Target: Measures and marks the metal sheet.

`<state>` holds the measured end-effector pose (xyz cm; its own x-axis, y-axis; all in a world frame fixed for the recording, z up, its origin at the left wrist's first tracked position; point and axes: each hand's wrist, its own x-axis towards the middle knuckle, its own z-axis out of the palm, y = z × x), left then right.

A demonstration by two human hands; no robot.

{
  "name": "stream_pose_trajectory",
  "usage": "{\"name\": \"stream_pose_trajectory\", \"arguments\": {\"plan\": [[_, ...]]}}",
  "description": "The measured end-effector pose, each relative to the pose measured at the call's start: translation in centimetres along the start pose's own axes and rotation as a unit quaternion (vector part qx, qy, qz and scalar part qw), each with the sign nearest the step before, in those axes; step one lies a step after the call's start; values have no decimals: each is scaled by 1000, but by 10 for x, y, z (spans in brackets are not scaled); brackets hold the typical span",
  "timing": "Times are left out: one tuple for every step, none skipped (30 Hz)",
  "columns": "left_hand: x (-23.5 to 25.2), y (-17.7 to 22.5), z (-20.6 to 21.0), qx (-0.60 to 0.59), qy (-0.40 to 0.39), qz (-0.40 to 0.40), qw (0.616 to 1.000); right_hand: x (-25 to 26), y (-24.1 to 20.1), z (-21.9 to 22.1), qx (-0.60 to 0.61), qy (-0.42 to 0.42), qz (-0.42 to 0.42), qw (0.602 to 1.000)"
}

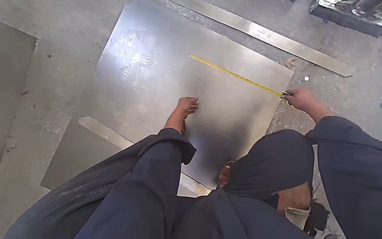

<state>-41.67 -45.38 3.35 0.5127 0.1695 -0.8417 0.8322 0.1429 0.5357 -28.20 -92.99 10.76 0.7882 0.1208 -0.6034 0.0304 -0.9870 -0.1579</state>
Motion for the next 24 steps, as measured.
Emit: {"name": "stream_pose_trajectory", "arguments": {"plan": [[-4,7,-7,70,-8,8,997,-3,7,7,25,0,12,1000],[-6,18,-17,137,-17,17,990,-4,11,14,43,-3,20,999],[-8,30,-30,198,-22,25,980,-4,14,23,53,-8,20,998],[-10,44,-46,259,-21,35,965,-3,15,31,63,-13,16,998],[-11,59,-63,321,-9,52,946,0,14,40,70,-19,8,997],[-15,76,-82,386,7,76,919,4,13,50,74,-27,-3,997],[-21,93,-100,457,23,106,883,7,9,59,70,-41,-14,997],[-28,109,-117,529,39,139,836,10,5,66,62,-62,-22,996],[-40,123,-131,582,53,162,795,13,0,70,54,-85,-33,994],[-55,133,-147,620,68,172,763,17,-7,75,44,-103,-49,992],[-74,138,-163,646,84,170,740,23,-15,80,43,-115,-66,990],[-96,138,-177,661,97,156,727,29,-23,86,48,-122,-74,989],[-117,135,-188,668,102,143,723,34,-31,87,54,-123,-79,988],[-135,128,-195,669,100,130,725,40,-37,83,58,-118,-84,988],[-152,114,-202,665,85,114,733,41,-42,81,58,-117,-86,988],[-165,97,-210,654,64,100,747,41,-47,80,55,-118,-88,988],[-175,78,-219,637,45,85,765,43,-53,78,49,-118,-95,987],[-183,57,-228,607,33,67,791,45,-60,76,41,-121,-106,986],[-188,34,-236,568,29,50,821,46,-65,77,28,-124,-118,985],[-190,9,-242,516,36,37,855,46,-70,76,16,-126,-129,983],[-190,-18,-245,449,48,27,892,46,-72,76,2,-125,-138,983],[-188,-44,-246,389,53,17,920,44,-74,74,-13,-126,-141,982],[-185,-66,-244,354,59,14,933,42,-77,70,-29,-129,-142,981],[-187,-82,-236,352,65,7,934,40,-79,66,-46,-130,-145,980]]}}
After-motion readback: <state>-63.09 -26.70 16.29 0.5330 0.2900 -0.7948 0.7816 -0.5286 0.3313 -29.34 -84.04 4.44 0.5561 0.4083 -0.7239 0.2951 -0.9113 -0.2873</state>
